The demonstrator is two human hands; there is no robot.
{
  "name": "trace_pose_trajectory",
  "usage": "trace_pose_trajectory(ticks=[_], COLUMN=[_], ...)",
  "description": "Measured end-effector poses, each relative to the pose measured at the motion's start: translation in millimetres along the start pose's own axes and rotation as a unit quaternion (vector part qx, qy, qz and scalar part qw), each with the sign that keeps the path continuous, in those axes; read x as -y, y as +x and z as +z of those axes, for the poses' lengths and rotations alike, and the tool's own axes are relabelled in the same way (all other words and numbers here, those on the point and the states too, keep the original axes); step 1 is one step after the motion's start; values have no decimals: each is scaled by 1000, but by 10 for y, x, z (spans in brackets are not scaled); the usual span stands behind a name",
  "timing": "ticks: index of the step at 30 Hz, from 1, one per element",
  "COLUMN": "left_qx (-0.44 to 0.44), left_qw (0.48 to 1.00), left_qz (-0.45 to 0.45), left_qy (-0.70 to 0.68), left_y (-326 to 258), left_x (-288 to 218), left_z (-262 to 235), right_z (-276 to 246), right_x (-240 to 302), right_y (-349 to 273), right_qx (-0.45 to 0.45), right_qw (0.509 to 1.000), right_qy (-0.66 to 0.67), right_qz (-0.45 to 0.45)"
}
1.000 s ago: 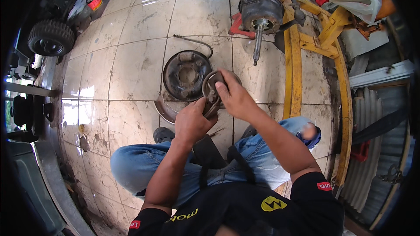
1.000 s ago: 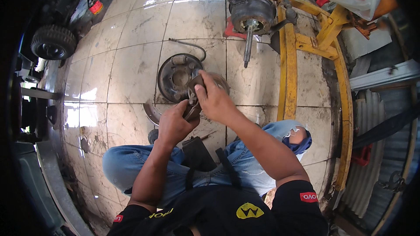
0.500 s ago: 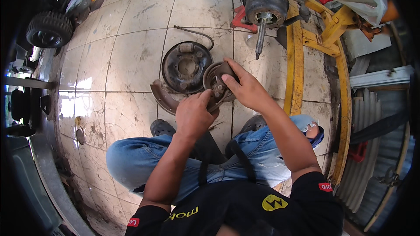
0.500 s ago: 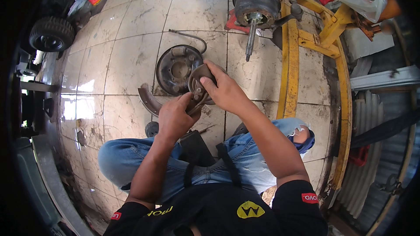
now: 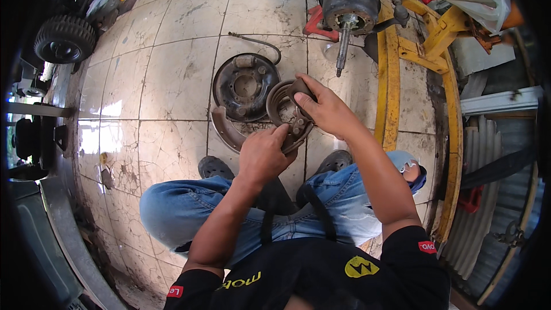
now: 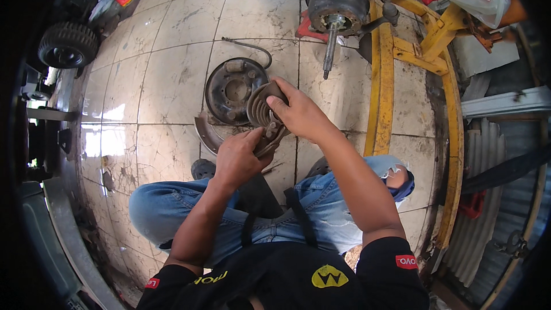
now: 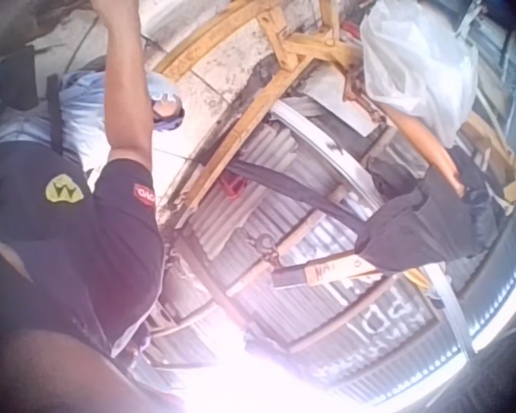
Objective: The person sits on the floor and assembles a brake shoe with a return spring. They repeatedly position the spring onto the brake shoe, adjust its placement, and test the fit by hand. The brake drum and other parts remain on the floor nearby.
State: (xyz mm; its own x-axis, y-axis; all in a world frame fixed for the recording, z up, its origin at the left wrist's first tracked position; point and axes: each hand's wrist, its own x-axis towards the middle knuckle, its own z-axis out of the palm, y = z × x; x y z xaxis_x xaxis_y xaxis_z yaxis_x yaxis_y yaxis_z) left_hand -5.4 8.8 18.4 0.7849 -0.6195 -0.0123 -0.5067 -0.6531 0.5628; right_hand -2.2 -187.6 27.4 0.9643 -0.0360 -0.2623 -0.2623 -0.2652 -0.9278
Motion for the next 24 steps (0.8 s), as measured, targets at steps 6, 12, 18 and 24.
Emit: trace_pose_trajectory(ticks=[6,12,18,24], left_qx=[-15,-28,-3,-27], left_qw=[999,999,1000,999], left_qz=[-16,-19,-23,-36], left_qy=[23,2,2,-25], left_y=[42,-8,19,40], left_x=[51,-32,-55,-27], left_z=[-32,16,1,10], right_z=[-44,14,-8,109], right_x=[80,-10,56,-11], right_y=[-92,-25,-60,-117], right_qx=[43,7,20,-26], right_qw=[997,1000,998,997], right_qy=[61,26,57,-18], right_qz=[7,-5,0,-76])
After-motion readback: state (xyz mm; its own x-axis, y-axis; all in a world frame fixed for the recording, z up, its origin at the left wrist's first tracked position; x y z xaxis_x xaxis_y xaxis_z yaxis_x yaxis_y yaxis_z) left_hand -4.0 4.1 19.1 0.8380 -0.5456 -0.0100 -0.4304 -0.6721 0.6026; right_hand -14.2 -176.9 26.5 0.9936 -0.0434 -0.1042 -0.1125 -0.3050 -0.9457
